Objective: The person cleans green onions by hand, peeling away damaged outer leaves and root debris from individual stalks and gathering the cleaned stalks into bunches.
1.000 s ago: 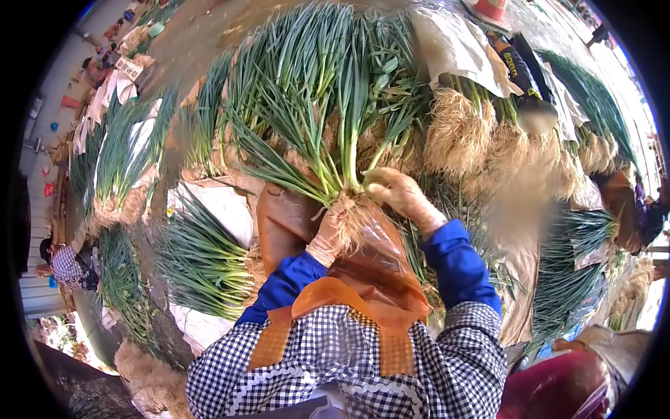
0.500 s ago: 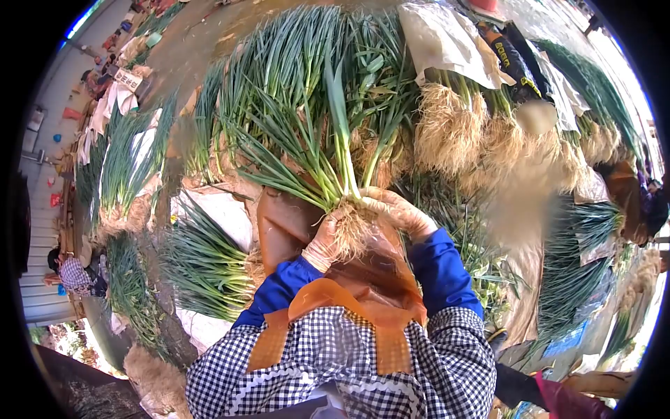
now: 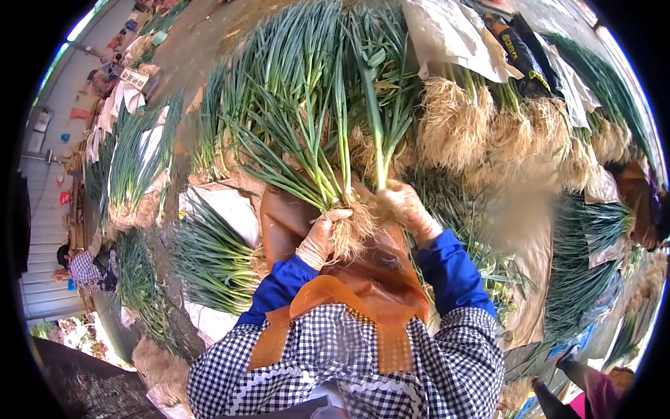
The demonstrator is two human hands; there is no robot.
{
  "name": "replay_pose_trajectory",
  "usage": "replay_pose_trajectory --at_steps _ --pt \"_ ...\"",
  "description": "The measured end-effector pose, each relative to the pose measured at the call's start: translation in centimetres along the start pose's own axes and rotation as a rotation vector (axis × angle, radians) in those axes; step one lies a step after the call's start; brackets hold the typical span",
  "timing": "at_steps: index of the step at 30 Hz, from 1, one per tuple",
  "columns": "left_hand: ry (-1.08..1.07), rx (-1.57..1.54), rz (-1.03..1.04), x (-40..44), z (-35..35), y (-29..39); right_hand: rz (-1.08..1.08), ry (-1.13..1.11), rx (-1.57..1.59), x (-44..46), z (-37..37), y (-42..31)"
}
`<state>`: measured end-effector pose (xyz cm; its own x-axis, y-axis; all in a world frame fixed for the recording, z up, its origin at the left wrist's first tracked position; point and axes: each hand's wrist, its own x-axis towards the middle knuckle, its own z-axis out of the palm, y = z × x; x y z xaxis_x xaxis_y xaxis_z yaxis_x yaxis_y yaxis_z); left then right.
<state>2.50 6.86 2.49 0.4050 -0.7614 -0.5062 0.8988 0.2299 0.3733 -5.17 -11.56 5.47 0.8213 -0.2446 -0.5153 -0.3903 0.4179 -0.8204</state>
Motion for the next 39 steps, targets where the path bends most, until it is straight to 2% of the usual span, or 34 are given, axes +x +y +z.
replay_pose_trajectory --at_steps 2,3,4,6,7,8,10,11,12,14,16,18,20,21,22,23,24,26,27,28,30,32,34,35,36,37,38,39 --pt "-0.123 -0.137 -0.026 -0.8 0.7 0.3 -0.134 0.194 0.081 0.5 -1.8 1.4" --pt "-0.126 -0.135 -0.029 -0.8 0.4 0.1 -0.354 0.281 0.063 2.4 -3.1 3.6" --pt "-0.146 -0.140 -0.008 -0.7 0.2 0.0 -0.232 0.220 0.170 2.4 -4.1 3.8" --pt "-0.179 -0.138 0.006 -0.3 0.0 -0.2 -0.372 0.124 0.465 2.2 -3.9 5.5" --pt "-0.154 -0.182 -0.013 -0.2 0.3 -0.3 -0.354 0.108 0.490 1.9 -3.5 5.2" --pt "-0.126 -0.228 -0.032 -0.5 0.5 -0.3 -0.372 0.134 0.491 1.1 -1.9 4.3" --pt "-0.112 -0.227 -0.063 -0.7 1.5 -0.9 -0.306 0.077 0.275 0.0 -1.3 3.2" --pt "-0.100 -0.224 -0.090 -0.6 2.2 -1.3 -0.171 0.064 0.265 -0.2 -0.3 2.5" --pt "-0.087 -0.220 -0.118 -0.5 2.7 -1.8 -0.271 -0.006 0.185 0.2 0.3 3.0" --pt "-0.066 -0.179 -0.087 0.7 1.4 -3.1 -0.257 0.037 0.340 0.0 1.2 3.9" --pt "0.033 -0.180 -0.091 1.3 0.6 -3.8 -0.333 0.092 0.307 0.0 0.8 4.7" --pt "-0.002 -0.196 -0.073 1.7 0.0 -4.2 -0.267 0.098 0.354 -0.9 0.5 4.3" --pt "-0.027 -0.215 -0.059 1.7 -0.7 -4.5 -0.242 0.209 0.212 -1.0 -1.3 4.4" --pt "-0.104 -0.282 -0.005 1.8 -1.0 -4.5 -0.382 0.330 0.375 -0.3 -1.6 4.5" --pt "-0.182 -0.349 0.051 1.8 -1.3 -4.4 -0.387 0.330 0.600 0.2 -3.7 4.8" --pt "-0.049 -0.205 0.101 0.9 -0.4 -3.2 -0.409 0.393 0.595 0.2 -6.5 4.5" --pt "-0.131 -0.198 0.066 -0.4 0.6 -1.7 -0.432 0.453 0.593 0.0 -8.5 4.2" --pt "-0.181 -0.209 0.005 -0.4 -1.3 -1.1 -0.400 0.387 0.320 -1.2 -9.1 2.8" --pt "-0.112 -0.194 0.068 0.1 -1.9 -1.8 -0.404 0.361 0.161 -1.9 -7.5 2.2" --pt "-0.133 -0.151 0.044 0.4 -1.5 -2.2 -0.253 0.266 0.136 -4.5 -4.3 -0.6" --pt "-0.110 -0.119 0.029 0.6 -1.9 -3.5 -0.379 0.375 -0.254 -2.6 -1.4 0.8" --pt "-0.182 -0.021 0.042 -0.4 0.7 -3.5 -0.824 0.462 -0.700 -0.7 0.7 1.5" --pt "-0.209 -0.205 -0.085 -0.2 -0.9 -4.2 -0.723 0.208 -0.993 -0.8 3.2 1.1" --pt "-0.235 -0.249 -0.119 -0.7 -0.5 -4.3 -0.775 0.110 -1.360 -0.8 4.6 1.2" --pt "-0.262 -0.291 -0.155 -1.3 0.0 -4.4 -0.650 0.037 -1.240 -1.8 5.2 1.0" --pt "-0.248 -0.200 -0.096 -1.2 -1.4 -5.1 -0.715 -0.045 -1.255 -1.7 4.7 0.8" --pt "-0.153 -0.196 0.023 -1.6 0.3 -5.5 -0.778 -0.127 -1.266 -1.5 3.7 0.7" --pt "-0.147 -0.217 -0.040 -1.5 0.2 -5.3 -0.689 -0.314 -0.746 -0.8 2.3 1.2"
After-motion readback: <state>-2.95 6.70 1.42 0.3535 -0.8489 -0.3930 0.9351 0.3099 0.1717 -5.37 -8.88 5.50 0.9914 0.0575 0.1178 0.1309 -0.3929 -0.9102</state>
